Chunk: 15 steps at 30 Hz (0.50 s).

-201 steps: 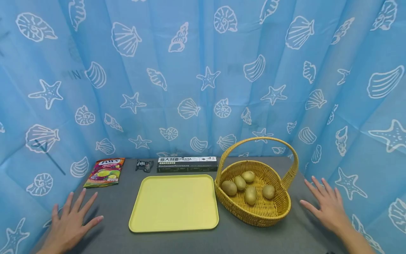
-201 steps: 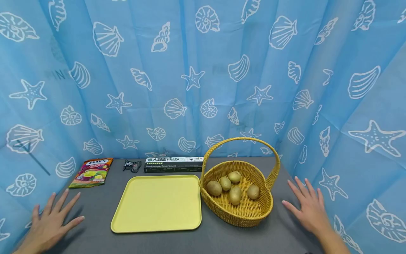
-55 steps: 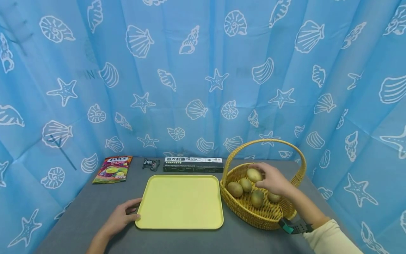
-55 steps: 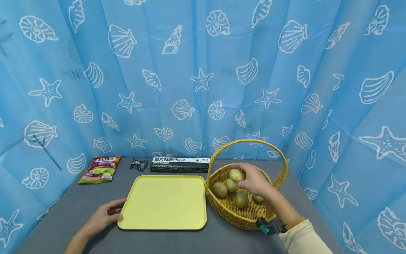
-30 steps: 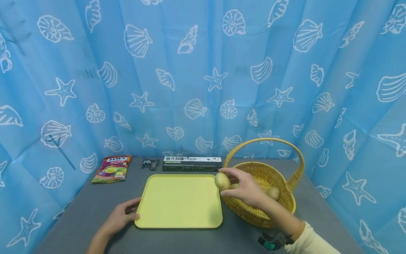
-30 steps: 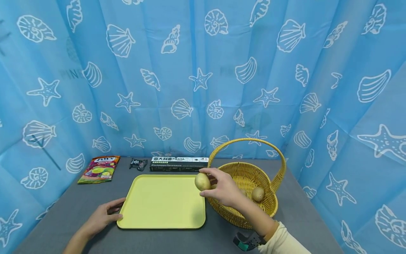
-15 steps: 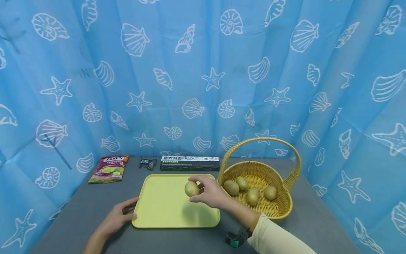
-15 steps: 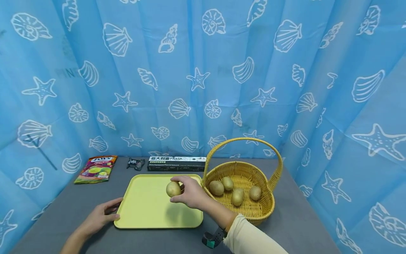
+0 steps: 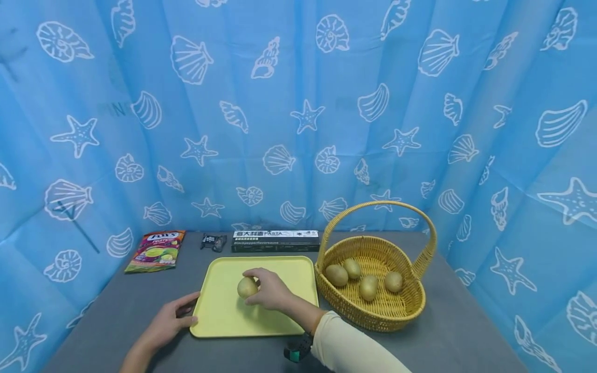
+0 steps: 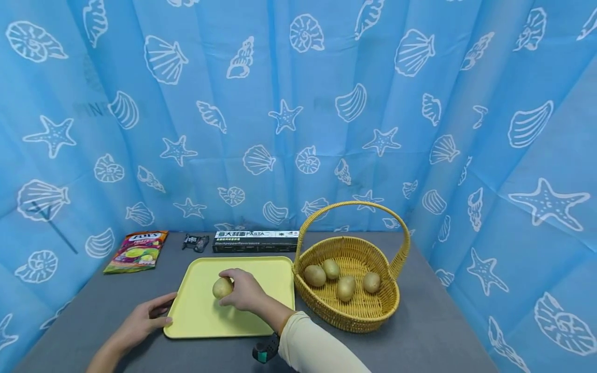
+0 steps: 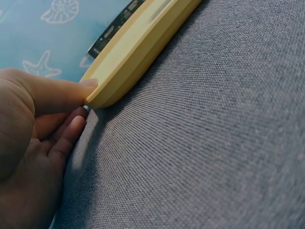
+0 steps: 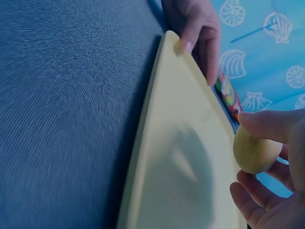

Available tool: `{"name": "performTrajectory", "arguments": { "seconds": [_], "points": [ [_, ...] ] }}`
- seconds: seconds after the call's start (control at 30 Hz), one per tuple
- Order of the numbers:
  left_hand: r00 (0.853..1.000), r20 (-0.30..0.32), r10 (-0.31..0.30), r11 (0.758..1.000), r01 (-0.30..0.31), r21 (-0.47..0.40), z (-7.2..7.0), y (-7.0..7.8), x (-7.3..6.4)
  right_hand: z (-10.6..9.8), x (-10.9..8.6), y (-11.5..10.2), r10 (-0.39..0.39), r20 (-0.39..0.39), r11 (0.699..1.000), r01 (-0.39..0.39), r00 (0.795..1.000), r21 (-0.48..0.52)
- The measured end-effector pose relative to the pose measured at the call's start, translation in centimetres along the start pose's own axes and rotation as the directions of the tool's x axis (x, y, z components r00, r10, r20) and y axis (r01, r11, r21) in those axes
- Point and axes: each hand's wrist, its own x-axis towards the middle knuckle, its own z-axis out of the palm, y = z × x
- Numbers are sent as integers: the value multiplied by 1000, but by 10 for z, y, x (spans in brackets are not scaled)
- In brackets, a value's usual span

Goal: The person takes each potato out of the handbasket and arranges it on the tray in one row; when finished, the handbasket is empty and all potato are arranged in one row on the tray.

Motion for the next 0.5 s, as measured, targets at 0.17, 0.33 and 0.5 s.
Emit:
{"name": "performTrajectory", "arguments": {
  "seconds": [0.17, 0.33, 0.5],
  "points": [
    [1000, 0, 3, 1000, -3, -13, -2, 0, -3, 24, 16, -4, -10, -3, 999, 10, 1000, -44],
    [999, 6, 34, 999, -34, -17, -2, -1, -3, 43, 28, -15, -6, -13, 995, 4, 1000, -102],
    [999, 10, 48, 999, -48, -14, -1, -1, -3, 56, 36, -24, 2, -11, 987, -4, 1000, -162]
  ]
}}
